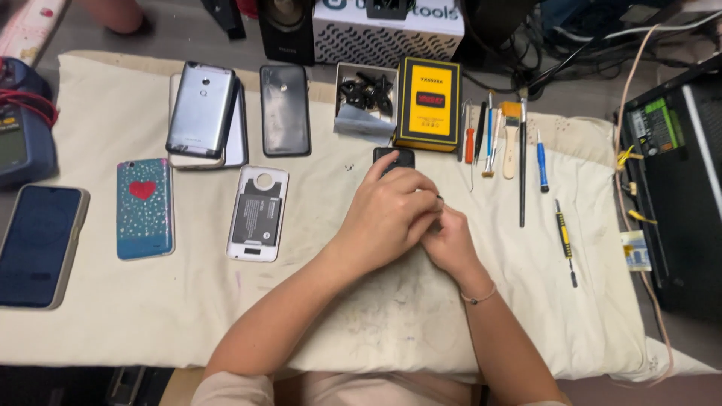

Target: Disassembling a mobile phone by removing internal screws with a precision screwdriver.

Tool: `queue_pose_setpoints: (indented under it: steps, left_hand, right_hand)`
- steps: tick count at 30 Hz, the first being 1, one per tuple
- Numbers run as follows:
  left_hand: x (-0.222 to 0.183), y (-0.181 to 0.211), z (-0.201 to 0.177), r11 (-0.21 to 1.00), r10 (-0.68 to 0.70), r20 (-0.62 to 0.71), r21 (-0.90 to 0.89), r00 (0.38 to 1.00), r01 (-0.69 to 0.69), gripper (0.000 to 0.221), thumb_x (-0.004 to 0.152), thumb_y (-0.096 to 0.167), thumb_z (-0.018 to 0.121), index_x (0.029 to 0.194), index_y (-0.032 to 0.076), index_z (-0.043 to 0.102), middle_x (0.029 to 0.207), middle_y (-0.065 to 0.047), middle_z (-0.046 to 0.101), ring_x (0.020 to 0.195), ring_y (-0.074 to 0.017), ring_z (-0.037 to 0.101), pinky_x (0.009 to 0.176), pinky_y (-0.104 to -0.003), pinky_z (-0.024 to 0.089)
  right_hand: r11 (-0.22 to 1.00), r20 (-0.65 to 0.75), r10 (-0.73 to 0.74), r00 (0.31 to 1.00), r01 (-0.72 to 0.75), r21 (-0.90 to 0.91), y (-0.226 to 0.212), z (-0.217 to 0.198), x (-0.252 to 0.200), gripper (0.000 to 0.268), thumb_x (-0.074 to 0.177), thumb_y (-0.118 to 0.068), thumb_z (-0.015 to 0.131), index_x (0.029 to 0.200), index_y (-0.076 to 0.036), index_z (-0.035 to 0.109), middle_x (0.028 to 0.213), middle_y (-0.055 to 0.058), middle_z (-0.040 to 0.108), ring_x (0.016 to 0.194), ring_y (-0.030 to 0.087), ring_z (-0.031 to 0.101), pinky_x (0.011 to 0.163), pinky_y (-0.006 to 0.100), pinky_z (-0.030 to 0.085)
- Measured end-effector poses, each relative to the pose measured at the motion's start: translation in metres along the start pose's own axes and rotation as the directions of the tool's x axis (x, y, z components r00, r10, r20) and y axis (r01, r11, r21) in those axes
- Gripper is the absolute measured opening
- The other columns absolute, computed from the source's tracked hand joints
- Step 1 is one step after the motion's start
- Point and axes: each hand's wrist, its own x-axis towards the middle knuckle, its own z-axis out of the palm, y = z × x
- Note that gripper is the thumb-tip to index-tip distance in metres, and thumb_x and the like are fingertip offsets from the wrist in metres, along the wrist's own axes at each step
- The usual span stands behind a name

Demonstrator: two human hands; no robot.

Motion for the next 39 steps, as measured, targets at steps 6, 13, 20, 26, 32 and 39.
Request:
queue_pose_setpoints:
  steps: [6, 13, 20, 26, 32, 39]
  left_hand:
    - [0.003, -0.013, -0.001, 0.989, 0.011, 0.050, -0.147, 0.999, -0.003, 0.005, 0.083, 0.011, 0.078, 0.086, 0.015, 0.076, 0.094, -0.001, 0.075, 0.104, -0.0209, 0.069, 0.115, -0.054, 0.037]
    - [0.008, -0.011, -0.015, 0.984, 0.014, 0.065, -0.176, 0.998, -0.003, 0.009, 0.083, 0.009, 0.080, 0.090, 0.015, 0.077, 0.091, -0.001, 0.077, 0.098, -0.0215, 0.071, 0.114, -0.054, 0.038]
    - [0.008, -0.005, -0.019, 0.983, 0.030, 0.106, -0.186, 0.994, -0.009, 0.008, 0.085, 0.011, 0.079, 0.090, 0.017, 0.078, 0.090, 0.000, 0.077, 0.096, -0.0205, 0.071, 0.113, -0.053, 0.039]
    - [0.009, -0.009, -0.019, 0.982, 0.045, 0.119, -0.188, 0.992, -0.022, 0.007, 0.087, 0.011, 0.078, 0.091, 0.017, 0.078, 0.092, 0.001, 0.077, 0.096, -0.0203, 0.071, 0.114, -0.053, 0.038]
    - [0.008, -0.014, -0.021, 0.991, 0.041, 0.103, -0.127, 0.994, -0.027, 0.006, 0.087, 0.012, 0.079, 0.091, 0.016, 0.078, 0.091, 0.001, 0.078, 0.093, -0.0203, 0.071, 0.113, -0.053, 0.038]
    - [0.009, -0.010, -0.025, 0.991, 0.044, 0.114, -0.128, 0.992, -0.029, 0.008, 0.084, 0.010, 0.080, 0.090, 0.015, 0.079, 0.091, 0.000, 0.078, 0.092, -0.0205, 0.071, 0.114, -0.054, 0.037]
  right_hand:
    - [0.989, 0.124, -0.035, 0.992, 0.016, 0.149, -0.038, -0.008, 0.016, 0.009, 0.095, -0.008, 0.069, 0.099, -0.002, 0.074, 0.098, 0.015, 0.071, 0.098, 0.029, 0.067, 0.092, 0.049, 0.053]
    - [0.945, 0.220, 0.062, 0.974, -0.128, 0.300, -0.086, -0.016, 0.030, 0.021, 0.097, -0.001, 0.056, 0.117, 0.003, 0.064, 0.107, 0.017, 0.070, 0.108, 0.031, 0.065, 0.098, 0.054, 0.051]
    - [0.976, 0.042, -0.005, 0.999, -0.004, 0.216, -0.069, -0.013, 0.029, 0.016, 0.088, -0.004, 0.082, 0.099, -0.003, 0.071, 0.094, 0.012, 0.069, 0.099, 0.026, 0.069, 0.089, 0.044, 0.053]
    - [0.982, 0.015, -0.030, 0.999, 0.027, 0.189, -0.081, -0.014, 0.034, 0.014, 0.084, -0.001, 0.084, 0.095, -0.003, 0.075, 0.089, 0.011, 0.071, 0.092, 0.025, 0.072, 0.082, 0.041, 0.056]
    - [0.960, -0.030, 0.066, 0.997, -0.055, 0.274, -0.059, -0.004, 0.024, 0.017, 0.084, 0.001, 0.085, 0.095, -0.003, 0.072, 0.086, 0.007, 0.071, 0.090, 0.016, 0.068, 0.083, 0.036, 0.056]
    - [0.974, 0.000, 0.029, 1.000, -0.028, 0.227, -0.076, -0.011, 0.028, 0.011, 0.088, 0.000, 0.082, 0.095, -0.004, 0.074, 0.090, 0.010, 0.073, 0.096, 0.024, 0.072, 0.097, 0.043, 0.053]
